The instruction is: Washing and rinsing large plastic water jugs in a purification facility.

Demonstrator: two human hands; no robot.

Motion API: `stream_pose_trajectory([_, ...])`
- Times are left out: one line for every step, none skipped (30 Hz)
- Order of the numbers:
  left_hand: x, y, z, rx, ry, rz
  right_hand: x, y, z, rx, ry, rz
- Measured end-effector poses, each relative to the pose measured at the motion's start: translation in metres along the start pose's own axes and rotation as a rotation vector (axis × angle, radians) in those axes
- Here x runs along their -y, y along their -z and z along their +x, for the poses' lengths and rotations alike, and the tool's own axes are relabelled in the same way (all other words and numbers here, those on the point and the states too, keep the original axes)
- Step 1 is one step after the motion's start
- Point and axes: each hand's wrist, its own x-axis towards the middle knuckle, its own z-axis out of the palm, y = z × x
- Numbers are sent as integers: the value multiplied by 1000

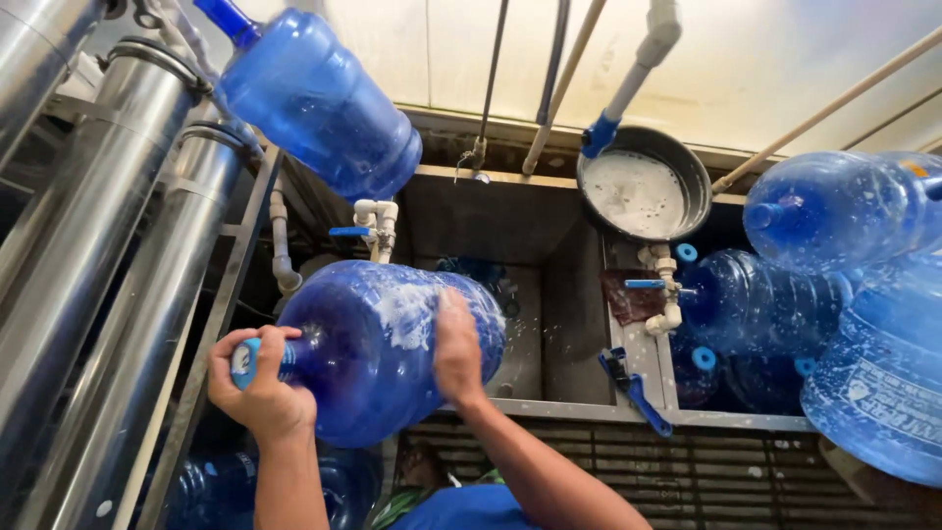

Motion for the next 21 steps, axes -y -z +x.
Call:
stream_pose_trajectory([-5, -7, -5, 4, 0, -1, 37, 10, 9, -4, -1, 0])
stream_pose_trajectory([-8, -16, -11, 38, -43, 0, 73, 23, 21, 71, 9, -29])
stream_pose_trajectory([-11, -25, -16, 71, -86, 0, 109, 34, 33, 146, 19, -59])
stream_pose_trajectory([-12, -31, -19, 67, -90, -10, 113, 38, 43, 145, 29, -63])
stream_pose_trajectory([-12, -37, -22, 222, -228, 17, 117, 41, 54, 119, 350, -321])
stream_pose_trajectory([-15, -40, -26, 371, -361, 55, 123, 44, 62, 103, 669, -573])
stream_pose_trajectory([-19, -42, -28, 360, -361, 56, 115, 48, 88, 110, 677, -572])
stream_pose_trajectory([-22, -41, -30, 426, -319, -33, 107, 49, 112, 372, 590, -317])
stream_pose_trajectory([-25, -41, -32, 491, -277, -123, 100, 48, 137, 626, 488, -60])
stream_pose_trajectory([-20, -32, -26, 478, -280, -115, 74, 46, 142, 639, 495, -53])
stream_pose_trajectory([-15, -23, -20, 452, -292, -117, 49, 44, 147, 688, 286, 164])
stream_pose_trajectory([-10, -12, -13, 425, -306, -119, 24, 38, 153, 729, 72, 376])
stream_pose_trajectory([9, 8, -2, 410, -312, -110, -30, 31, 128, 745, 78, 380])
stream_pose_trajectory([25, 27, 11, 262, -223, -158, -77, 23, 108, 486, 230, -53])
stream_pose_trajectory([41, 47, 24, 114, -136, -209, -120, 16, 90, 199, 374, -472])
stream_pose_trajectory([45, 53, 28, 99, -142, -200, -123, 17, 68, 213, 383, -463])
stream_pose_trajectory([48, 58, 31, -88, -37, -208, -126, 19, 47, -31, 417, -552])
stream_pose_trajectory([52, 60, 38, -273, 61, -226, -129, 22, 31, -287, 450, -634])
stream_pose_trajectory([43, 50, 43, -284, 49, -228, -97, 2, 30, -283, 463, -623])
stream_pose_trajectory([36, 42, 40, -386, 98, -175, -69, -10, 19, -274, 388, -402])
stream_pose_trajectory([28, 33, 37, -488, 147, -120, -41, -22, 7, -263, 309, -183])
